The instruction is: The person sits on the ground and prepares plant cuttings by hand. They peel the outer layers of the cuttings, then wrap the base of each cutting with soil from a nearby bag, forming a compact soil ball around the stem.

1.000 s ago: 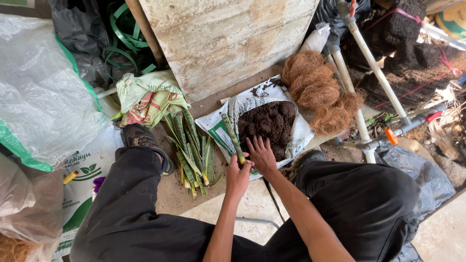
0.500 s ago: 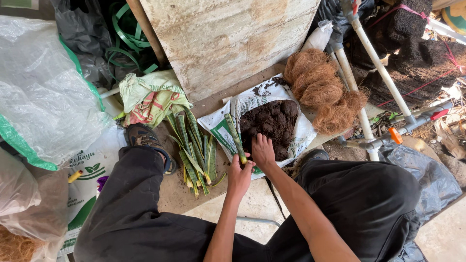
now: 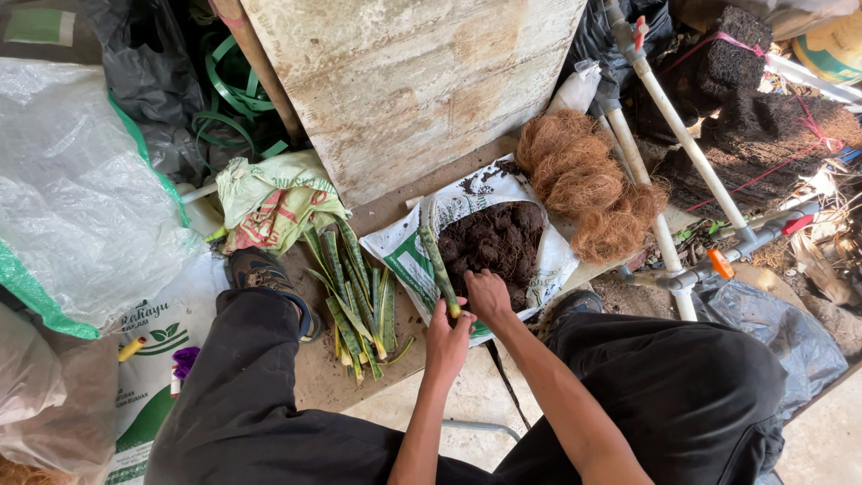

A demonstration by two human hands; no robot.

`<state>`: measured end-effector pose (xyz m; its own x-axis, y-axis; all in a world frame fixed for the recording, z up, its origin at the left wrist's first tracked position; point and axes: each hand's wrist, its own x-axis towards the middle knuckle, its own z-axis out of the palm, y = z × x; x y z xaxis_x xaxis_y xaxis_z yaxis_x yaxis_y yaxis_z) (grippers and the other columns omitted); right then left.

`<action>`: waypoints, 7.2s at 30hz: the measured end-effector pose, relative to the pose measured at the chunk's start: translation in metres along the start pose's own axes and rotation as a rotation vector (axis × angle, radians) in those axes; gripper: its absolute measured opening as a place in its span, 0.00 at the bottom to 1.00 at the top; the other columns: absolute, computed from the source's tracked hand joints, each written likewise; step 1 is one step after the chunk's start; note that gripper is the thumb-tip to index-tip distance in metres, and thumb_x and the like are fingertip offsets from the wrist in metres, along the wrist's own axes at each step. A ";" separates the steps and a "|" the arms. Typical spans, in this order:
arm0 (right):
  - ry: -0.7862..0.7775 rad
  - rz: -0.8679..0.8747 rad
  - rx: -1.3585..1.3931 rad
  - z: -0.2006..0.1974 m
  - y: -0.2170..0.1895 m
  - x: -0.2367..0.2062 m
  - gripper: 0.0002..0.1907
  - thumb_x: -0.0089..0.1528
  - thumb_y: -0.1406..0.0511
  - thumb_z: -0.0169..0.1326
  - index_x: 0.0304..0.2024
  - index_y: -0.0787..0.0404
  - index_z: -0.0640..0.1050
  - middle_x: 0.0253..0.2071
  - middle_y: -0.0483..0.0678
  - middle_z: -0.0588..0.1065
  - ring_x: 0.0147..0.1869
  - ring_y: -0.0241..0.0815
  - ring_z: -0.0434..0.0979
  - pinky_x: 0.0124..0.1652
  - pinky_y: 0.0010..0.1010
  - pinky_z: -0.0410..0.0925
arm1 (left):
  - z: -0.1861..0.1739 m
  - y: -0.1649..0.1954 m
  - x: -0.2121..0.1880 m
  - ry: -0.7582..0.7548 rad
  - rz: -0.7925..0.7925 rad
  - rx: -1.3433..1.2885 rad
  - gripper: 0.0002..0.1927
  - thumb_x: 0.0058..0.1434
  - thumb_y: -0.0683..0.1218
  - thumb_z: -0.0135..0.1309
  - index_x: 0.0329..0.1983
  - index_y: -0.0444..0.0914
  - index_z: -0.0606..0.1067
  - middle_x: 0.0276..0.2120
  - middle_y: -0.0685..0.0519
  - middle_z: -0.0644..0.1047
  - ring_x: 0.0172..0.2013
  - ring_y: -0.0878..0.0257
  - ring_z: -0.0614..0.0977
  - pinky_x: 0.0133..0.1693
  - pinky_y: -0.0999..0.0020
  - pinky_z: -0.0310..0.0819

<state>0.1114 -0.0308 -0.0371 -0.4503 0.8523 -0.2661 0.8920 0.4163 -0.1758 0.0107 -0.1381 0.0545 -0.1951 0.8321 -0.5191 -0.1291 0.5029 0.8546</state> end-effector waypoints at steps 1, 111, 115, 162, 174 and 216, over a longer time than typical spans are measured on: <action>-0.005 0.076 0.097 -0.003 0.002 0.000 0.16 0.57 0.62 0.60 0.44 0.62 0.74 0.37 0.53 0.79 0.45 0.51 0.79 0.46 0.41 0.72 | 0.001 0.003 -0.001 -0.007 -0.022 0.037 0.12 0.67 0.42 0.48 0.53 0.38 0.71 0.34 0.52 0.80 0.33 0.65 0.80 0.36 0.67 0.76; -0.049 0.142 2.028 -0.161 0.011 -0.028 0.22 0.71 0.50 0.44 0.49 0.62 0.75 0.42 0.47 0.74 0.43 0.40 0.71 0.40 0.32 0.67 | 0.013 0.116 -0.010 0.228 0.910 0.520 0.36 0.50 0.40 0.69 0.65 0.37 0.73 0.47 0.46 0.74 0.47 0.49 0.79 0.47 0.57 0.77; 0.001 0.109 1.962 -0.158 0.006 -0.029 0.18 0.68 0.52 0.51 0.48 0.60 0.76 0.39 0.43 0.76 0.40 0.36 0.73 0.36 0.29 0.65 | 0.014 0.117 -0.012 0.212 0.835 0.516 0.32 0.51 0.40 0.69 0.61 0.40 0.76 0.46 0.46 0.72 0.46 0.50 0.79 0.45 0.59 0.78; 0.196 0.417 2.175 -0.173 0.008 -0.014 0.26 0.63 0.61 0.62 0.19 0.52 0.59 0.15 0.40 0.58 0.16 0.38 0.56 0.18 0.29 0.53 | 0.035 0.094 0.010 -0.097 0.553 0.086 0.33 0.59 0.57 0.63 0.64 0.39 0.69 0.55 0.47 0.78 0.54 0.58 0.81 0.54 0.61 0.75; 0.036 0.101 2.049 -0.196 -0.001 -0.041 0.18 0.62 0.63 0.54 0.52 0.65 0.78 0.43 0.44 0.83 0.45 0.38 0.81 0.44 0.31 0.75 | 0.024 0.082 0.038 -0.003 0.534 -0.249 0.33 0.63 0.59 0.59 0.64 0.35 0.69 0.56 0.47 0.75 0.57 0.57 0.77 0.58 0.63 0.71; -0.096 -0.073 2.135 -0.199 -0.001 -0.049 0.16 0.61 0.59 0.55 0.49 0.58 0.81 0.42 0.46 0.77 0.47 0.43 0.74 0.49 0.39 0.69 | 0.031 0.075 0.034 -0.080 0.499 -0.361 0.35 0.64 0.63 0.55 0.67 0.38 0.65 0.55 0.50 0.72 0.56 0.60 0.74 0.55 0.64 0.71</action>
<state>0.1398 -0.0097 0.1648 -0.5349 0.8119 -0.2337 -0.4920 -0.5242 -0.6951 0.0245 -0.0650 0.1013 -0.2451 0.9685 -0.0437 -0.3642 -0.0502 0.9300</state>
